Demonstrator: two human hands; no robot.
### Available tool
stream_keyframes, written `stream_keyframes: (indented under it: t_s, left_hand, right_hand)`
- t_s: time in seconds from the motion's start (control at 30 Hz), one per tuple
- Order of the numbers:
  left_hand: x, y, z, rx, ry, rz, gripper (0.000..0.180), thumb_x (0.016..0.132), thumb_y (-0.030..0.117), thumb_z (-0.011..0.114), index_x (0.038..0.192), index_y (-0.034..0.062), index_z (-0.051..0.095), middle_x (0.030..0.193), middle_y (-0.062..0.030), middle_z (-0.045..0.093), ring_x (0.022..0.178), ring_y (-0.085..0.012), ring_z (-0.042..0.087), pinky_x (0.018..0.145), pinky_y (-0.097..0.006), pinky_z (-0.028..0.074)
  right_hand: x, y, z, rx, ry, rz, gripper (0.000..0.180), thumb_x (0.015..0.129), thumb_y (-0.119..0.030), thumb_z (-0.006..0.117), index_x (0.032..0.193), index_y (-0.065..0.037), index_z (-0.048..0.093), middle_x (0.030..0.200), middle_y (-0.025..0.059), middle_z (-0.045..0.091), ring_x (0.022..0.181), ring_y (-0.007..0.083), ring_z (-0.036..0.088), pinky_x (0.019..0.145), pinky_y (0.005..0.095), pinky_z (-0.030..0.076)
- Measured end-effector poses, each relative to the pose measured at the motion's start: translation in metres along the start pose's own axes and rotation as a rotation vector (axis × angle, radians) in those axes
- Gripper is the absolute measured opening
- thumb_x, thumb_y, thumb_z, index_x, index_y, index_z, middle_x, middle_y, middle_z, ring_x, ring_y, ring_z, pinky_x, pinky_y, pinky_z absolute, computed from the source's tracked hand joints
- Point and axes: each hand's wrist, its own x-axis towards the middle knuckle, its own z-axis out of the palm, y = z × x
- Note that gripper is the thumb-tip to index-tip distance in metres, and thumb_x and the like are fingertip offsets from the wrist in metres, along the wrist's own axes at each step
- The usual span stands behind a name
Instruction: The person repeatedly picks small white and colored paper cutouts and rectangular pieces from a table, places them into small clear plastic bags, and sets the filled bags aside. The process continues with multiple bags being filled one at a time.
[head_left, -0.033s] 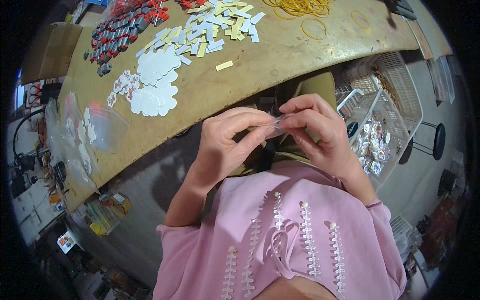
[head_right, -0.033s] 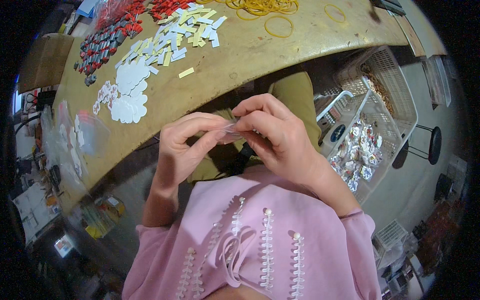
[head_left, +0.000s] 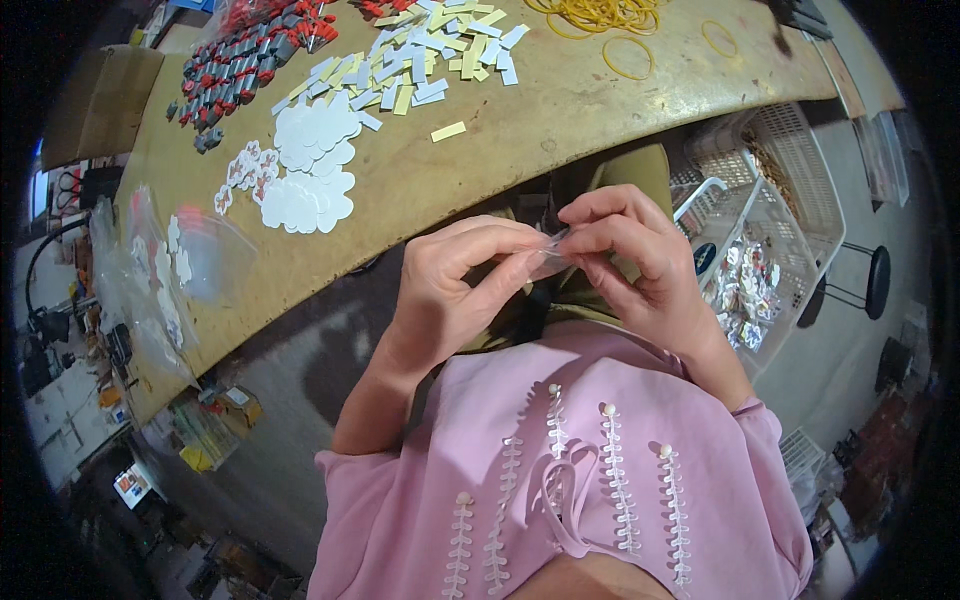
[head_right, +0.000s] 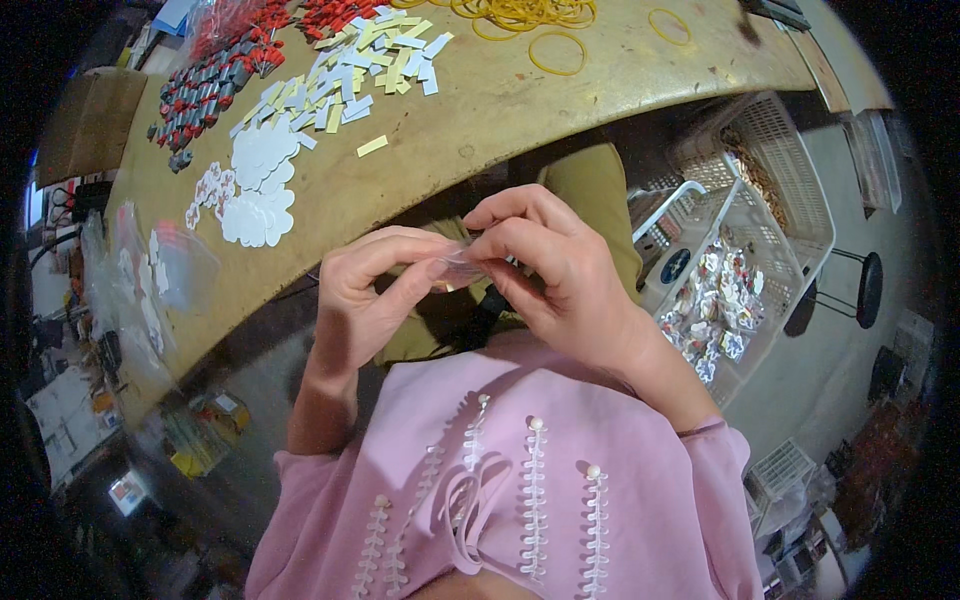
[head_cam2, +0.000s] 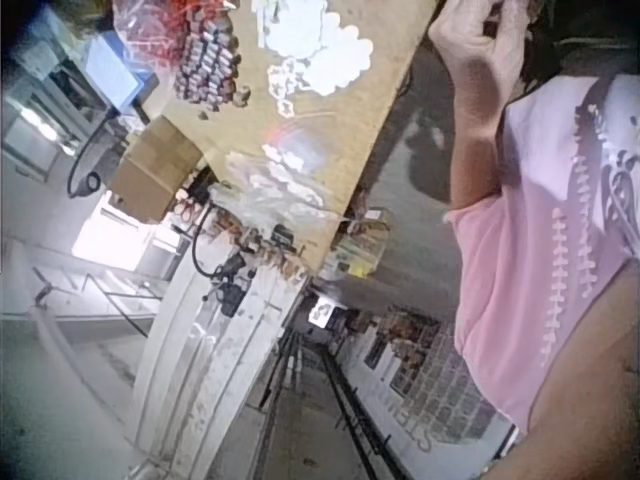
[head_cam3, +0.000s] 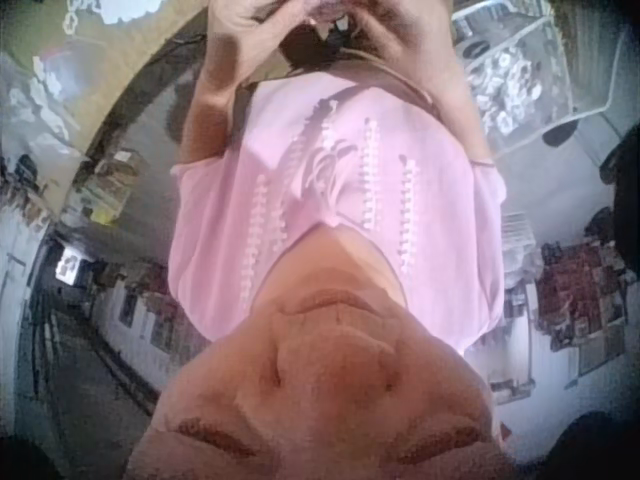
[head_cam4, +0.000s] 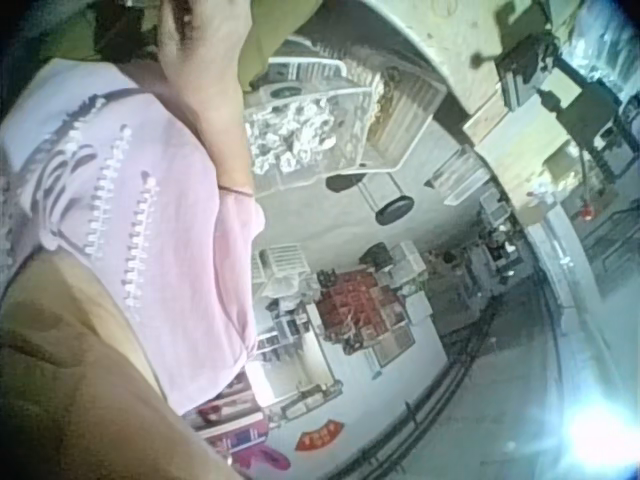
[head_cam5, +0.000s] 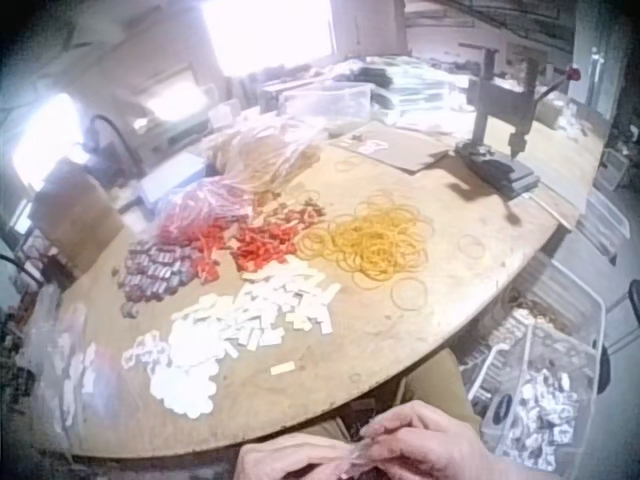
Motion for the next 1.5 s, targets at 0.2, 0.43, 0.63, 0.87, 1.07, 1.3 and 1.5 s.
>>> stream_keyframes:
  t_s: [0.2, 0.43, 0.63, 0.87, 1.07, 1.3, 1.5]
  left_hand:
    - [-0.001, -0.004, 0.010, -0.431, 0.205, -0.128, 0.016, 0.106, 0.001, 0.066, 0.116, -0.0059, 0.076, 0.103, -0.0034, 0.077, 0.095, -0.0074, 0.070, 0.083, -0.024, 0.058]
    - [0.000, -0.019, 0.013, -0.484, 0.194, -0.160, 0.017, 0.107, 0.006, 0.068, 0.116, -0.0044, 0.077, 0.105, -0.0032, 0.078, 0.093, -0.0062, 0.069, 0.085, -0.023, 0.057]
    - [0.002, -0.023, 0.014, -0.470, 0.200, -0.189, 0.016, 0.106, 0.005, 0.068, 0.116, -0.0038, 0.077, 0.103, -0.0028, 0.078, 0.091, -0.0054, 0.069, 0.082, -0.022, 0.057]
    - [0.005, -0.019, 0.013, -0.492, 0.157, -0.172, 0.019, 0.105, 0.003, 0.064, 0.118, -0.0067, 0.075, 0.110, -0.0118, 0.079, 0.098, -0.0135, 0.074, 0.091, -0.029, 0.060]
    - [0.019, 0.000, 0.024, -0.155, 0.116, -0.129, 0.007, 0.098, -0.004, 0.070, 0.104, -0.0026, 0.074, 0.098, -0.0041, 0.076, 0.087, -0.0083, 0.071, 0.077, -0.025, 0.059]
    - [0.020, -0.002, 0.030, 0.285, 0.203, 0.159, 0.012, 0.081, 0.005, 0.076, 0.082, 0.0063, 0.064, 0.078, -0.0111, 0.065, 0.072, -0.0312, 0.067, 0.063, -0.041, 0.053]
    - [-0.003, 0.004, 0.010, 0.262, 0.175, 0.195, 0.012, 0.082, -0.004, 0.075, 0.084, 0.0029, 0.065, 0.077, -0.0076, 0.063, 0.068, -0.0190, 0.063, 0.060, -0.031, 0.052]
  right_hand:
    - [-0.001, 0.010, 0.008, 0.638, 0.116, 0.438, 0.018, 0.102, -0.001, 0.072, 0.119, 0.002, 0.068, 0.112, 0.0040, 0.072, 0.103, 0.0128, 0.069, 0.094, 0.0291, 0.055]
    - [0.004, 0.030, 0.010, 0.798, 0.106, 0.544, 0.013, 0.104, -0.012, 0.073, 0.108, 0.000, 0.072, 0.100, 0.0035, 0.075, 0.093, 0.0102, 0.069, 0.087, 0.0259, 0.054]
    - [0.004, 0.031, 0.011, 0.762, 0.111, 0.573, 0.012, 0.103, -0.011, 0.074, 0.107, 0.001, 0.073, 0.099, 0.0028, 0.075, 0.092, 0.0096, 0.068, 0.085, 0.0254, 0.054]
    - [0.002, 0.033, 0.010, 0.743, 0.127, 0.546, 0.011, 0.104, -0.009, 0.072, 0.106, 0.002, 0.074, 0.097, 0.0028, 0.076, 0.091, 0.0086, 0.069, 0.085, 0.0252, 0.055]
    - [0.000, 0.019, 0.019, 0.562, 0.161, 0.463, 0.011, 0.104, -0.003, 0.068, 0.108, 0.004, 0.074, 0.095, 0.0063, 0.078, 0.087, 0.0109, 0.073, 0.077, 0.0262, 0.058]
    - [-0.003, 0.011, 0.009, 0.428, 0.084, 0.483, 0.008, 0.103, 0.000, 0.066, 0.105, 0.004, 0.073, 0.096, 0.0061, 0.077, 0.090, 0.0122, 0.073, 0.081, 0.0274, 0.058]
    - [-0.033, 0.049, -0.045, 0.436, 0.286, 0.483, 0.008, 0.103, 0.001, 0.063, 0.107, 0.000, 0.070, 0.095, 0.0022, 0.070, 0.088, 0.0104, 0.067, 0.084, 0.0268, 0.055]
